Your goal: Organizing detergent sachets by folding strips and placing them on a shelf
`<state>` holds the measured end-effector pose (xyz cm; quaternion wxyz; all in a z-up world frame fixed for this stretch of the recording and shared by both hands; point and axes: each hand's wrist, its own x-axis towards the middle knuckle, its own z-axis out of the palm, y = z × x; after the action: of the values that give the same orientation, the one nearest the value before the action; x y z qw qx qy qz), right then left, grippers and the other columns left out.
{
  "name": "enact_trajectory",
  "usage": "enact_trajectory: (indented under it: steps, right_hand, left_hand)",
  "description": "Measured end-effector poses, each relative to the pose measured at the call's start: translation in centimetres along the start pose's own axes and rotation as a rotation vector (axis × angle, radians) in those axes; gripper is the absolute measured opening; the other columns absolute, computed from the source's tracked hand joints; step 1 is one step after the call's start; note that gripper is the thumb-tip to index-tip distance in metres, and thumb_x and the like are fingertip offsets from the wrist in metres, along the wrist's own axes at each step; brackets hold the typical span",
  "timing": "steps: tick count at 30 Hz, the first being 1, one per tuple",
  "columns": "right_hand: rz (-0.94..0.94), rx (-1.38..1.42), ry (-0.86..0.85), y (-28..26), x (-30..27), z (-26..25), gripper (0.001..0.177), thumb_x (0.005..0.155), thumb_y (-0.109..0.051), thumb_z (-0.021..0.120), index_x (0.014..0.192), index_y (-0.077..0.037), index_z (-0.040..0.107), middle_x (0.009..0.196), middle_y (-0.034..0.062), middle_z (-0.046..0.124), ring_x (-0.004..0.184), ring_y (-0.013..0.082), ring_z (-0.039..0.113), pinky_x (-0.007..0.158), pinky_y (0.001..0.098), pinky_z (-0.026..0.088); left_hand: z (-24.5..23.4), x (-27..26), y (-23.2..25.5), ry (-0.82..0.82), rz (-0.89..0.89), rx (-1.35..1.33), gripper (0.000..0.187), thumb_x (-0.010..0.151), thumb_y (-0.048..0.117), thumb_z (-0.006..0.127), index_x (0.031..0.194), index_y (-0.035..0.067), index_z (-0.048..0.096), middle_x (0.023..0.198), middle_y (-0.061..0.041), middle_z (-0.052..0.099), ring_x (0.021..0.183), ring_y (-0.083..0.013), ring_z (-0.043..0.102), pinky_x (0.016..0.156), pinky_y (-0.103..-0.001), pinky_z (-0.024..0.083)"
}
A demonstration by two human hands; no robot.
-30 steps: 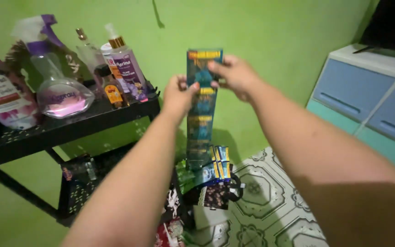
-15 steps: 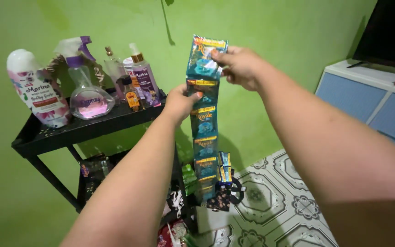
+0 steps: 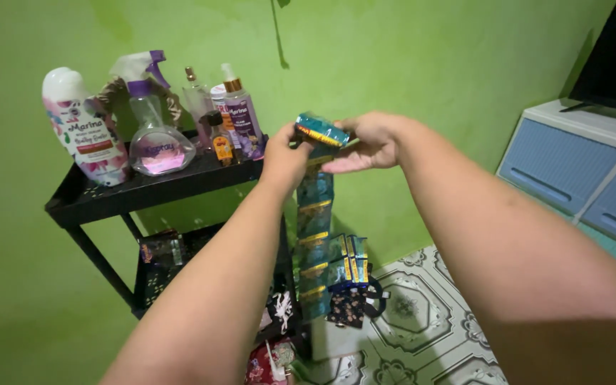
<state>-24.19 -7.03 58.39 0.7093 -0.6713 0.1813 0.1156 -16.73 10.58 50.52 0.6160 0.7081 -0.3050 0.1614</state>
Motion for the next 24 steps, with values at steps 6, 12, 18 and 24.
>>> enact_trajectory:
  steps: [6,12,18,24]
  right_hand:
    - [-0.323,0.231,-0.271,1.0,9.9,-3.2,0.036,0.101,-0.02,0.055,0.132,-0.002,0.059,0.118,0.0136,0.074,0.105,0.0214,0.076,0.094,0.0352,0.058]
    - [-0.501,0.132,-0.099,-0.5,0.5,-0.1,0.041,0.087,-0.004,0.071,0.126,-0.011,0.06,0.113,0.0075,0.071,0.097,0.0176,0.071,0.085,0.0378,0.06]
    - [-0.611,-0.031,-0.046,-0.7,-1.9,-0.8,0.047,0.082,-0.001,0.072,0.127,-0.011,0.063,0.114,0.0013,0.072,0.107,0.0156,0.066,0.093,0.0405,0.052]
    - [-0.636,-0.124,0.259,0.1,-0.6,-2.1,0.042,0.088,-0.007,0.071,0.129,-0.012,0.065,0.114,-0.001,0.073,0.106,0.0134,0.063,0.088,0.0383,0.045]
  left_hand:
    - [-0.6,0.5,2.1,0.052,-0.077,-0.155,0.06,0.078,-0.003,0.071,0.134,0.009,0.052,0.112,-0.007,0.069,0.088,-0.0212,0.062,0.076,-0.033,0.054]
    - [-0.8,0.2,0.9,-0.09,-0.425,-0.08,0.052,0.084,0.002,0.072,0.133,0.009,0.055,0.101,-0.008,0.069,0.08,-0.0147,0.065,0.068,-0.032,0.055]
    - [0.0,0.7,0.0,-0.146,-0.223,-0.242,0.025,0.102,0.017,0.062,0.12,0.003,0.072,0.092,-0.003,0.073,0.075,-0.0106,0.061,0.065,-0.027,0.05]
    - [1.9,1.3,2.8,-0.186,-0.217,-0.352,0.035,0.101,0.019,0.052,0.134,0.013,0.065,0.104,-0.003,0.073,0.083,-0.0105,0.065,0.074,-0.027,0.053]
